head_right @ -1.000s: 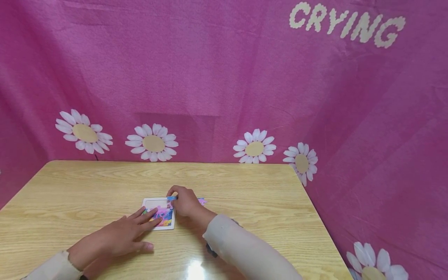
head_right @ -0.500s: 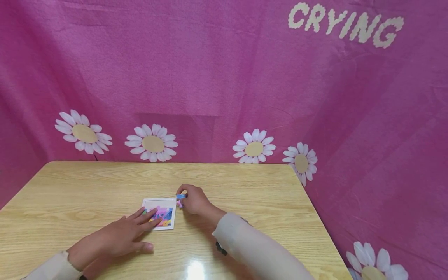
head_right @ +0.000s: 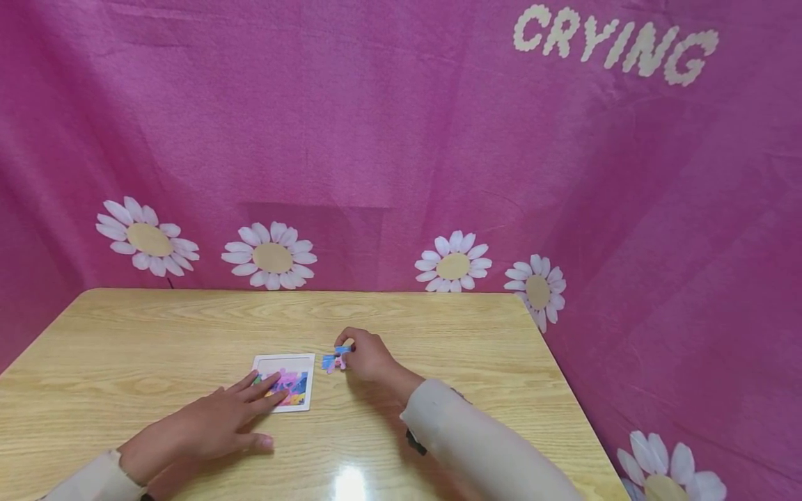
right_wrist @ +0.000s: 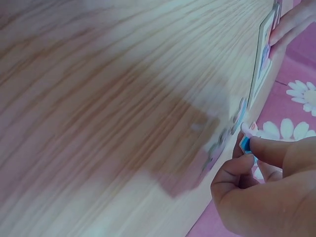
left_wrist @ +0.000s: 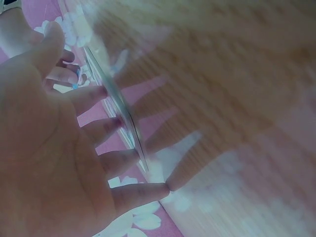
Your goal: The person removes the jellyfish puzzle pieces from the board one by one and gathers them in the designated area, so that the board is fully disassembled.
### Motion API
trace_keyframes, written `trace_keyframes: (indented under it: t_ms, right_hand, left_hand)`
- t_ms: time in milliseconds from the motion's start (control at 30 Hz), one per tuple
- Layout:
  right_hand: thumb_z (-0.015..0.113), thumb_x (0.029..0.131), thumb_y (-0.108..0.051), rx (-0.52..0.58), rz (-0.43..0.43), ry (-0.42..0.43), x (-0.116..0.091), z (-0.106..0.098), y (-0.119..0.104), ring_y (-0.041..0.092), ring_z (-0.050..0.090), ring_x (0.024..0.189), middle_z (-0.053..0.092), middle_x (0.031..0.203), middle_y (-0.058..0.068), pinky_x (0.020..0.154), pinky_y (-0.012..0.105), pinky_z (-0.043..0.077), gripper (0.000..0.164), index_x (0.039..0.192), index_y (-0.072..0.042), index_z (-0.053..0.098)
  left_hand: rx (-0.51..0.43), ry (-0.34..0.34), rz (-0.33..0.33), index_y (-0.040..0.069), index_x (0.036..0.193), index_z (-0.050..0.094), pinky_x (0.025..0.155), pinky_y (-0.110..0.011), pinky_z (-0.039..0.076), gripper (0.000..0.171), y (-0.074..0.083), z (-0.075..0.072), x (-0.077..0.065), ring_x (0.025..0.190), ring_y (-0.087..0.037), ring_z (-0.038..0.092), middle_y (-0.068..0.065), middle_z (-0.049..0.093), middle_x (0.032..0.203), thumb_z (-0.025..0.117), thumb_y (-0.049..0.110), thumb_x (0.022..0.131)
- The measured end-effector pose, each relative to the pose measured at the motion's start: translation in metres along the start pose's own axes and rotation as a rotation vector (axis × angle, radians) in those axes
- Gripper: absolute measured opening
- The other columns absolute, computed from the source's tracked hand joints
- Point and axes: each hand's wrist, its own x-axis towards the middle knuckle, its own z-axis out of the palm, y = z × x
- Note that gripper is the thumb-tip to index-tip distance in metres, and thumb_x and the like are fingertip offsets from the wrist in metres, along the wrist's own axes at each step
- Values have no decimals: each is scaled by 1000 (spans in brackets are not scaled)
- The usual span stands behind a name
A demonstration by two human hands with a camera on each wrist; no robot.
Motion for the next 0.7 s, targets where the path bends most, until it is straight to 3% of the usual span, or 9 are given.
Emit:
trace_keyframes:
  t_ms: [500, 700]
  right_hand:
    - [65, 98, 2, -9, 32, 19, -9, -21, 20, 18, 55, 82, 65, 90, 6, 66, 29, 44, 15, 105, -11, 68]
    - [67, 97, 2, -14, 53, 37, -12, -26, 29, 17, 53, 77, 64, 86, 6, 62, 27, 42, 15, 103, -12, 68]
  left_hand:
    - [-17, -3, -6, 28, 159, 41, 108, -81, 25, 84, 0, 0, 0, 156, -43, 18, -2, 25, 171, 62, 70, 90]
    - [-18, -7, -12, 28, 159, 41, 109, -80, 25, 84, 0, 0, -1, 157, -43, 17, -1, 25, 171, 62, 70, 90]
